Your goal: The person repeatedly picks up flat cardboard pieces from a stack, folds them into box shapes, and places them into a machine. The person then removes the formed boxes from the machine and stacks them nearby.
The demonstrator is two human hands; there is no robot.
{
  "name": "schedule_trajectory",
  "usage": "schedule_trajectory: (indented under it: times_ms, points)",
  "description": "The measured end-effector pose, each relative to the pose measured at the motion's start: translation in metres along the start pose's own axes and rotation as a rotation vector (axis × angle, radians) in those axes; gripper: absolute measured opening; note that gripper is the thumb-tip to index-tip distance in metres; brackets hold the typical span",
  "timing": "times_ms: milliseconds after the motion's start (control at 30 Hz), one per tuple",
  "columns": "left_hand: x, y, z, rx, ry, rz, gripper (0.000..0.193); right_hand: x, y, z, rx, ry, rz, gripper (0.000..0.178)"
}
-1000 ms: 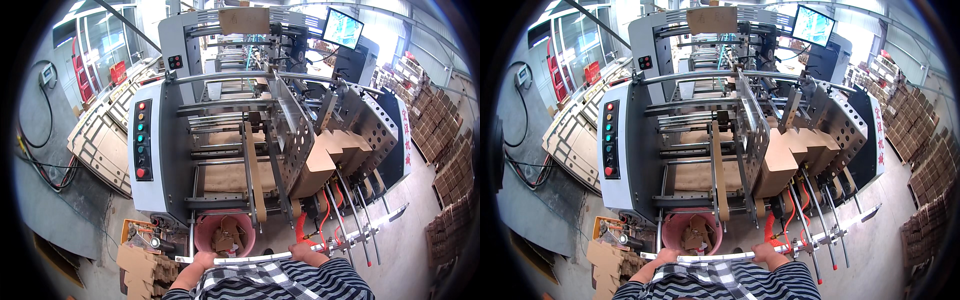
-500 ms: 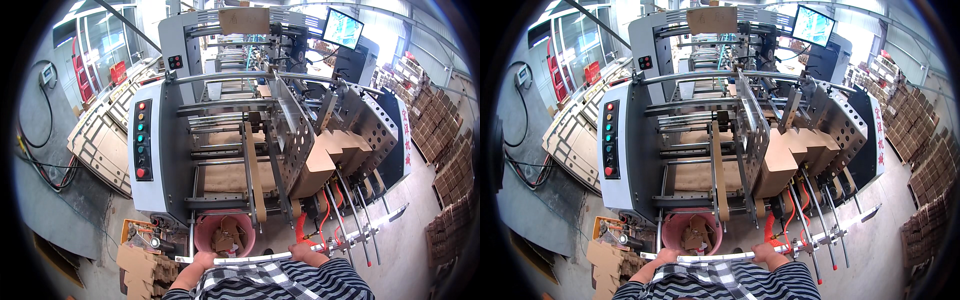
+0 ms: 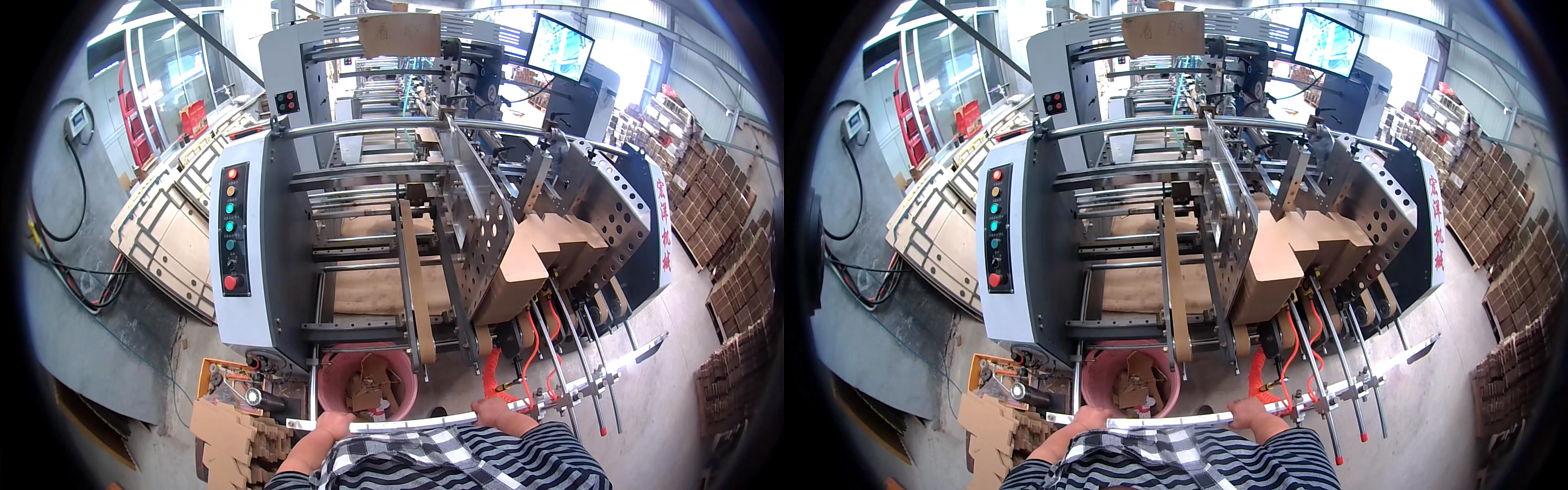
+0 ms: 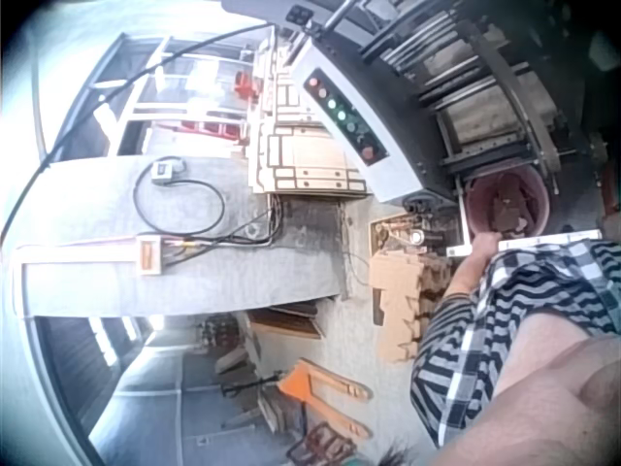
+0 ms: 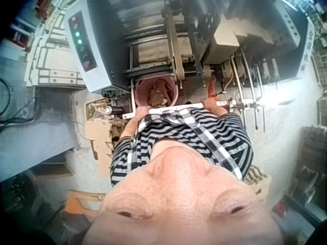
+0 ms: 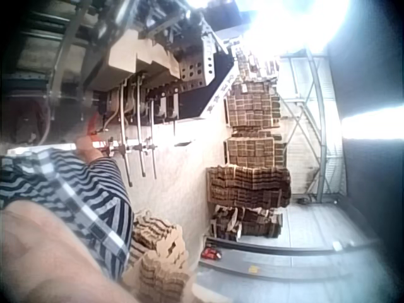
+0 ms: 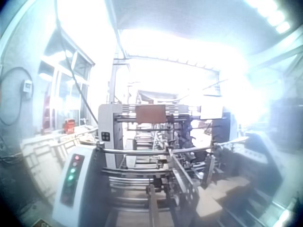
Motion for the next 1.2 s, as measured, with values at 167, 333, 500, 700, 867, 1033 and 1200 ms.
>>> schedule_trajectory:
  times_ms: [167, 333, 500, 700, 867, 1033, 1200]
  points:
    - [0.002, 0.001, -0.003, -0.008, 0.003, -0.005, 0.045, 0.000, 0.001, 0.000, 0.006, -0.010, 0.006, 0.043]
    - [-0.001, -0.001, 0.002, -0.020, 0.008, -0.009, 0.045, 0.001, 0.000, 0.002, 0.015, -0.012, -0.009, 0.044]
    - [0.000, -0.001, 0.000, -0.034, 0.018, -0.028, 0.042, 0.001, -0.001, 0.004, 0.019, -0.014, -0.015, 0.044]
    - [0.004, 0.000, -0.004, -0.037, 0.024, -0.043, 0.038, 0.002, -0.001, 0.005, 0.009, -0.010, -0.007, 0.043]
    - [0.005, 0.002, -0.006, -0.045, 0.012, -0.028, 0.041, 0.000, 0.001, -0.001, -0.013, -0.004, -0.013, 0.044]
    - [0.001, 0.000, -0.002, -0.048, 0.029, -0.035, 0.043, -0.001, 0.002, -0.004, -0.018, -0.013, -0.004, 0.045]
    - [0.004, 0.002, -0.006, -0.044, 0.023, -0.042, 0.042, -0.001, 0.002, -0.005, -0.025, -0.016, 0.000, 0.045]
Point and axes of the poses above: each hand's wrist, its own y-axis away from the middle knuckle, its own z-axis out of the palm, x = y × z, the point moved 1 cm from there along -y, towards the middle knuckle, and after that the axes turned 11 degrees about y, right-handed, at the moved point
